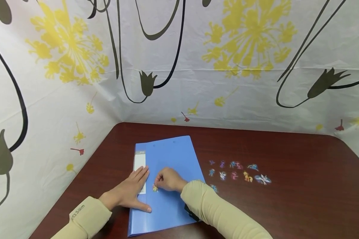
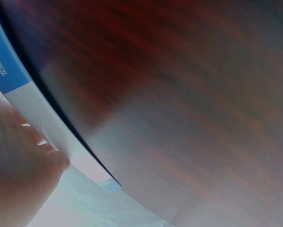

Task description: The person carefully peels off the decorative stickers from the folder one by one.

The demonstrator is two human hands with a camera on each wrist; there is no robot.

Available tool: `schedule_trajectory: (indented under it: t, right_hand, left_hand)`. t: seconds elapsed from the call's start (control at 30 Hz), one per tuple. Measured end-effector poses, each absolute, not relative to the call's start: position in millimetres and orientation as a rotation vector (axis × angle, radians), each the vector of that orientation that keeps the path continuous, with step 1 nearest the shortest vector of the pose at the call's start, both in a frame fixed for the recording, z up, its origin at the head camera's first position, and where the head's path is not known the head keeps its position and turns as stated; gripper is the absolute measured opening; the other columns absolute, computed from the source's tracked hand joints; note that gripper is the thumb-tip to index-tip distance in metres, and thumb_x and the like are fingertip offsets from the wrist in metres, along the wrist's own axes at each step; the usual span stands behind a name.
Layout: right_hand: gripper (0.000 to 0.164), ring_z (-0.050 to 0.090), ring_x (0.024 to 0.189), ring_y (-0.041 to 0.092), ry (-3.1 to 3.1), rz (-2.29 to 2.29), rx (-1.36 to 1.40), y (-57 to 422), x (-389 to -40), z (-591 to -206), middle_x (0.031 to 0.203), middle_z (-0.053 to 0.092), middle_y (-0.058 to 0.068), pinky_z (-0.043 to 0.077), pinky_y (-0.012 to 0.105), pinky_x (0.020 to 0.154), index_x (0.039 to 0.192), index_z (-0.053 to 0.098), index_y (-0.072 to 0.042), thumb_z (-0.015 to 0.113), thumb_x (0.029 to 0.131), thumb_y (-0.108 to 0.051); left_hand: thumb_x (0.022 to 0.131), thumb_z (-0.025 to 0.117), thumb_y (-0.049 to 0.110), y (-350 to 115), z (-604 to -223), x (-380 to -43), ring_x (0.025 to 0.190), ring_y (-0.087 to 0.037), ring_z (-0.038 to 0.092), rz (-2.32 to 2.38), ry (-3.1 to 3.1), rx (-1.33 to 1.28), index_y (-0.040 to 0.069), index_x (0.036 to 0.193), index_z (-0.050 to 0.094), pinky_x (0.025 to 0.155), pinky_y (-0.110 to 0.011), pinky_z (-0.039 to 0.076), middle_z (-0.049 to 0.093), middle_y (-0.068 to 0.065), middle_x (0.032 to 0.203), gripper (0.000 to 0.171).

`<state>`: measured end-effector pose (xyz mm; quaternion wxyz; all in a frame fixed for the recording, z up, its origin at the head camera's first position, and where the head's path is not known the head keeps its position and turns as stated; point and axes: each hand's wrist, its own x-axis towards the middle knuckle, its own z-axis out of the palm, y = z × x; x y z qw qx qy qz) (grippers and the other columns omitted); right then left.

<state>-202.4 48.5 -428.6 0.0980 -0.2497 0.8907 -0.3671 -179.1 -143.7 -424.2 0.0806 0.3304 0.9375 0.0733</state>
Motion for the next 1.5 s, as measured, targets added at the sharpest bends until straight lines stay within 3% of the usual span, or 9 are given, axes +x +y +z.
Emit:
schedule_trajectory:
  t: [0.93,1.5]
  right_hand:
    - [0.015,0.048,0.072,0.010,2.464,-1.119,-0.693,67,-194,-423,0.074,0.053,-0.005,0.040,0.026,0.066,0.077,0.058,-0.013,0.051,0.090,-0.012]
    - [0.010,0.051,0.066,0.013,2.363,-1.380,-0.592,93,-185,-415,0.072,0.055,0.000,0.045,0.029,0.060,0.081,0.060,-0.005,0.052,0.087,-0.004]
  left_hand:
    - [0.057,0.049,0.081,-138,-423,-180,0.133,-0.030,0.008,0.212,2.801,1.002,-0.001,0.139,0.019,0.103,-0.045,0.018,0.013,-0.016,0.146,0.120]
    - [0.056,0.051,0.080,-143,-424,-179,0.133,-0.031,0.007,0.244,2.805,0.973,-0.001,0.139,0.019,0.103,-0.045,0.017,0.012,-0.016,0.146,0.121]
